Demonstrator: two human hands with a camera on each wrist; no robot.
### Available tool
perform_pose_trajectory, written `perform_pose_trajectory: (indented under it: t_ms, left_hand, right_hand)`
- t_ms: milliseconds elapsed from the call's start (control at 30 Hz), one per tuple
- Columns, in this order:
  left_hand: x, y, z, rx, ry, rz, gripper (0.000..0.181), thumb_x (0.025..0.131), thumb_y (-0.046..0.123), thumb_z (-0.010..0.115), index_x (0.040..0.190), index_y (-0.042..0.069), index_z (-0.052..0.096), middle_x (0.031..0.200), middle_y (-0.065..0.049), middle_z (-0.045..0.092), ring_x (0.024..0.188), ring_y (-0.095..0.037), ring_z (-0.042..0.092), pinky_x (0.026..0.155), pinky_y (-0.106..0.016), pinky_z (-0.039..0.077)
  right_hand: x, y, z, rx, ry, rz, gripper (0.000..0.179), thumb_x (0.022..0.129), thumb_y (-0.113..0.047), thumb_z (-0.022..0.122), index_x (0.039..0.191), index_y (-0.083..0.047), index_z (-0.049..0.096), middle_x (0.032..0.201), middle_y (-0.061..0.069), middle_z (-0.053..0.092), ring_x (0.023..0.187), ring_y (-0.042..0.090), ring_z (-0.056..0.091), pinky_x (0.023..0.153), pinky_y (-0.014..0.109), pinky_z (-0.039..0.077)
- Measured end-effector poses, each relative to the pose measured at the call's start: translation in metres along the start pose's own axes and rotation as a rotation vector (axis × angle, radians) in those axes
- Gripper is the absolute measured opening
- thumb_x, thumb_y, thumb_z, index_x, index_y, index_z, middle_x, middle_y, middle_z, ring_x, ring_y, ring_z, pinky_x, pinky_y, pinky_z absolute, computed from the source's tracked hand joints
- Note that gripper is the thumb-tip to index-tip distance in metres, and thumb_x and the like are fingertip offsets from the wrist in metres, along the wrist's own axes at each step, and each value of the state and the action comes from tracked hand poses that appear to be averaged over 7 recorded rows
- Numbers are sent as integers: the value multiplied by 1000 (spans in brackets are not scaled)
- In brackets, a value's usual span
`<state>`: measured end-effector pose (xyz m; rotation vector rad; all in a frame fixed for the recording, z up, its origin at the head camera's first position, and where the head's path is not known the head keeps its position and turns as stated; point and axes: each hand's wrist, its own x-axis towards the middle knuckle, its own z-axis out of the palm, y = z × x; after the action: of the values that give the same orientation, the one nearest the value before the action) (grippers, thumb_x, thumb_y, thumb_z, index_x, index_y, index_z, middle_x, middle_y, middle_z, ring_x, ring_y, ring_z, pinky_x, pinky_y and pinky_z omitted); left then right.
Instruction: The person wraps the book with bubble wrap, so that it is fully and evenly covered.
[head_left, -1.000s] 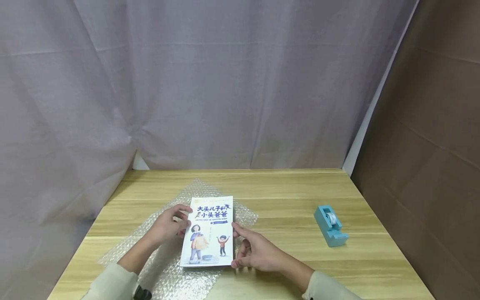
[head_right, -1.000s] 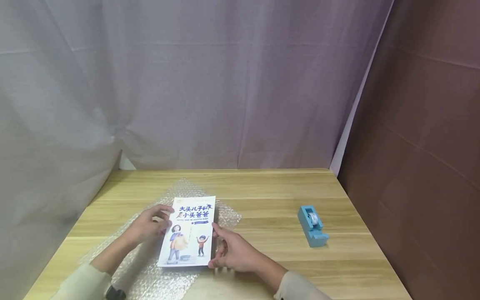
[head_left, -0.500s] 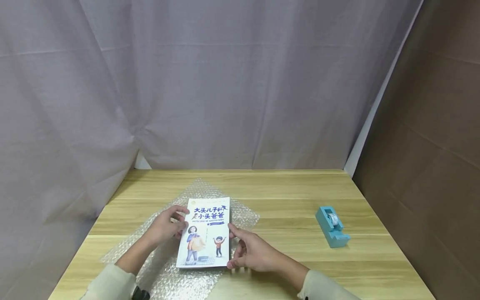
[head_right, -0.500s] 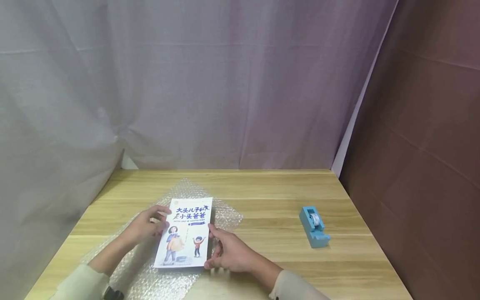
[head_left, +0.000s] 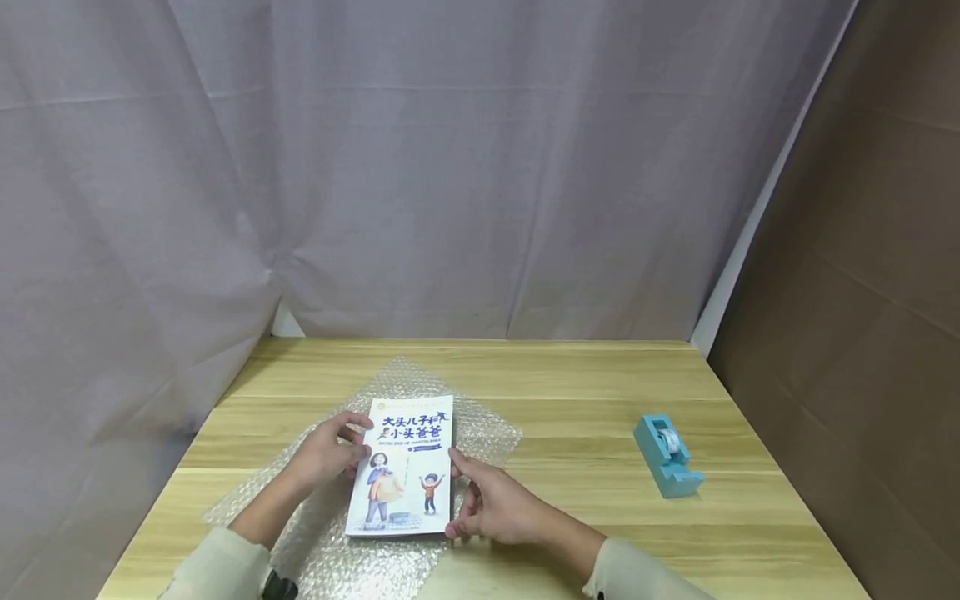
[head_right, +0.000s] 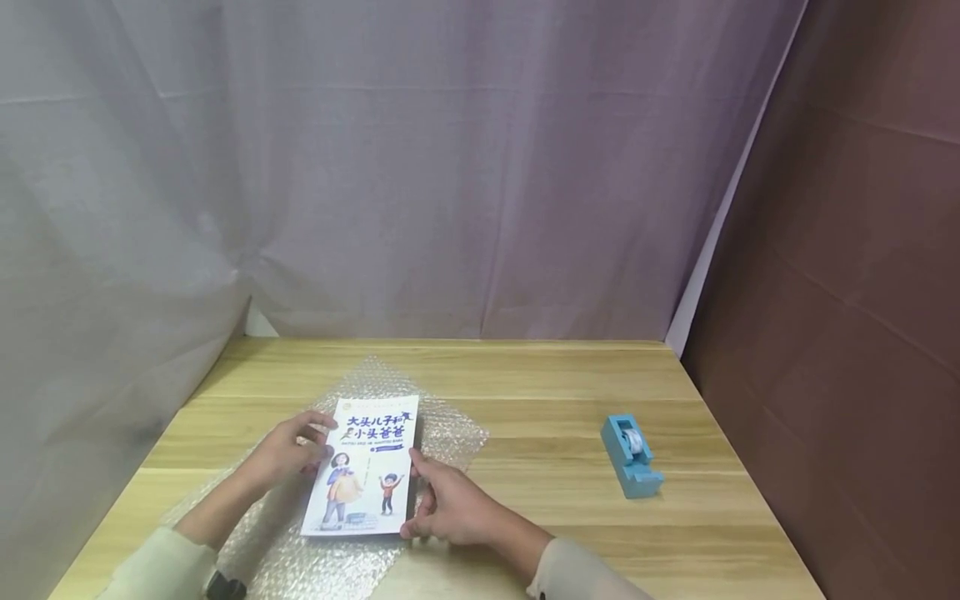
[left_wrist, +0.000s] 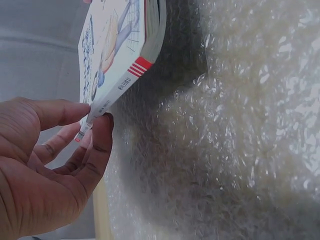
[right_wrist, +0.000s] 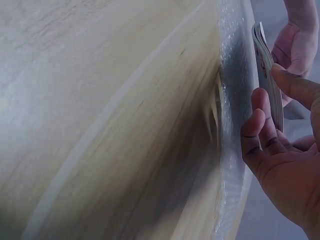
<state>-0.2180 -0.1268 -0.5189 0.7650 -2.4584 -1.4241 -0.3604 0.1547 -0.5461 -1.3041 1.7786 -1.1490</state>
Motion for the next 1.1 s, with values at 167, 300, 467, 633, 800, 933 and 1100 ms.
perform_pose_trajectory:
  t_ms: [167, 300, 467, 633, 800, 933, 1100]
  left_hand:
    - [0, -5, -2, 28, 10, -14, 40, 94, -3, 75, 133, 3, 68, 109, -16, 67, 77, -23, 69, 68, -37, 65]
    - [2, -7, -3, 54, 13, -31, 40, 95, 0, 76, 134, 5, 68, 111, -16, 67, 81, -23, 70, 70, -37, 65]
    - [4, -8, -5, 56, 10, -48, 42, 96, 2, 77, 136, 6, 67, 114, -17, 67, 85, -24, 70, 70, -36, 66]
    - [5, -10, -6, 62, 13, -52, 42, 95, 2, 77, 136, 6, 67, 112, -16, 68, 84, -24, 70, 71, -36, 66]
    - [5, -13, -6, 57, 15, -53, 42, 95, 2, 77, 136, 5, 67, 110, -16, 67, 83, -24, 70, 70, -36, 66]
    - [6, -13, -8, 48, 18, -58, 42, 96, 2, 76, 136, 5, 66, 111, -16, 67, 83, -24, 70, 70, -36, 66]
    - [7, -14, -10, 39, 21, -73, 40, 98, 7, 76, 137, 6, 66, 116, -18, 67, 85, -25, 72, 71, -36, 66]
  right_hand:
    - [3, 2, 6, 14, -6, 10, 114, 86, 0, 90, 174, 1, 17, 90, 5, 74, 71, 10, 68, 58, 21, 58]
    - [6, 5, 8, 6, -7, 13, 116, 85, 1, 90, 175, 1, 16, 90, 2, 74, 73, 10, 70, 61, 22, 61]
    - [9, 6, 10, -18, -9, 14, 117, 85, 0, 90, 175, 0, 16, 91, 3, 76, 73, 9, 71, 64, 22, 61]
    - [10, 8, 12, -18, -22, 2, 114, 87, 5, 87, 175, 0, 15, 111, 8, 72, 74, 8, 71, 62, 20, 59]
    - [11, 8, 14, -34, -17, -9, 114, 87, 4, 88, 175, -1, 16, 128, 17, 70, 75, 7, 69, 63, 20, 60]
    - [14, 8, 15, -65, -8, 5, 114, 88, -3, 90, 175, -2, 16, 108, 12, 78, 71, 5, 68, 61, 20, 59]
    - [18, 8, 17, -69, -12, 22, 113, 89, -3, 89, 175, -1, 16, 94, 6, 78, 68, 5, 67, 59, 19, 56]
